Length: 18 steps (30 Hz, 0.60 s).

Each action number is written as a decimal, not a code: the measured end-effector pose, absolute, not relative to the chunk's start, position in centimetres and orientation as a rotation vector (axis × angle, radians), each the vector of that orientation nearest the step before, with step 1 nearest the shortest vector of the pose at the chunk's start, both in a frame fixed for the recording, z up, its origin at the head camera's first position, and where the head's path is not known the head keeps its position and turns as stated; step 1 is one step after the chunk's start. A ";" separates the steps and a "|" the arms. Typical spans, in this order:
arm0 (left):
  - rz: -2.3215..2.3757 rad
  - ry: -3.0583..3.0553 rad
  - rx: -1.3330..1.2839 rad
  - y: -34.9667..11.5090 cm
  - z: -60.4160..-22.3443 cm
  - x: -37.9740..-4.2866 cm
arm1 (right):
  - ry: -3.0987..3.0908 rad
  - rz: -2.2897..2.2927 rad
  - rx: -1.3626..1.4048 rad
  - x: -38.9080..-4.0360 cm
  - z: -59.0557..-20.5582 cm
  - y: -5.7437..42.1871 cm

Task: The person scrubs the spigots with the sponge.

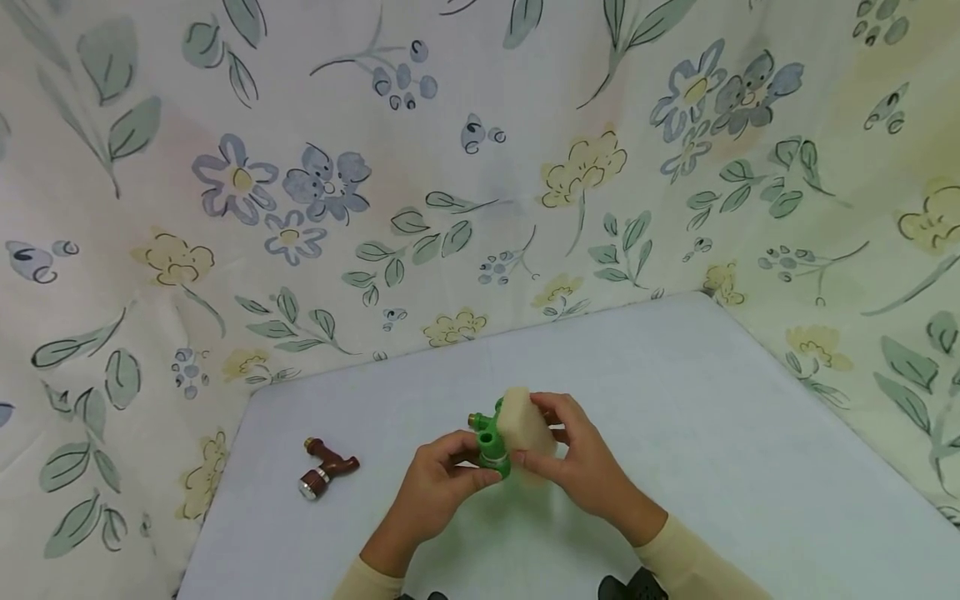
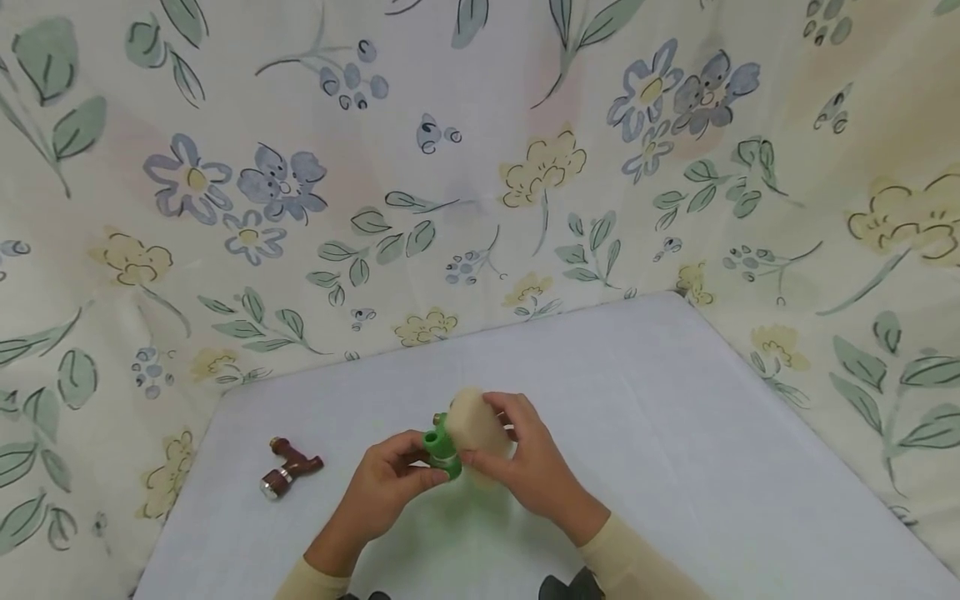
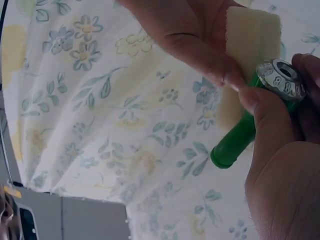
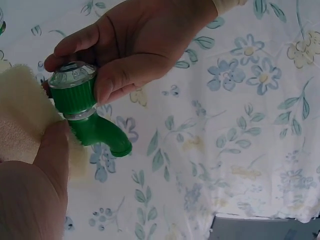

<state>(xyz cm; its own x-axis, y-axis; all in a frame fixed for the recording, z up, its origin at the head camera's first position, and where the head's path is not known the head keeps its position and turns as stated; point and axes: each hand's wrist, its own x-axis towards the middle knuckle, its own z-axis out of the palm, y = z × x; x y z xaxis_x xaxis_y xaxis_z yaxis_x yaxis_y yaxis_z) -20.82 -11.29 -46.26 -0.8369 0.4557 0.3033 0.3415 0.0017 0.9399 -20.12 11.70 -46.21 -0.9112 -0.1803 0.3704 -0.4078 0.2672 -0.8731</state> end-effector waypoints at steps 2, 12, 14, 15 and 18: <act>1.978 2.143 0.881 -11.2 -45.7 -20.6 | -2.331 1.708 0.501 -20.5 -46.6 12.0; 1.969 2.131 0.897 -11.1 -44.0 -20.0 | -2.343 1.768 0.443 -20.3 -46.6 11.9; 1.971 2.139 0.890 -11.0 -44.0 -20.1 | -2.340 1.784 0.458 -19.9 -46.0 11.6; 1.974 2.142 0.887 -11.0 -44.1 -20.1 | -2.342 1.793 0.470 -19.7 -45.6 11.5; 1.981 2.145 0.880 -11.0 -44.1 -20.1 | -2.331 1.825 0.487 -19.0 -44.2 11.1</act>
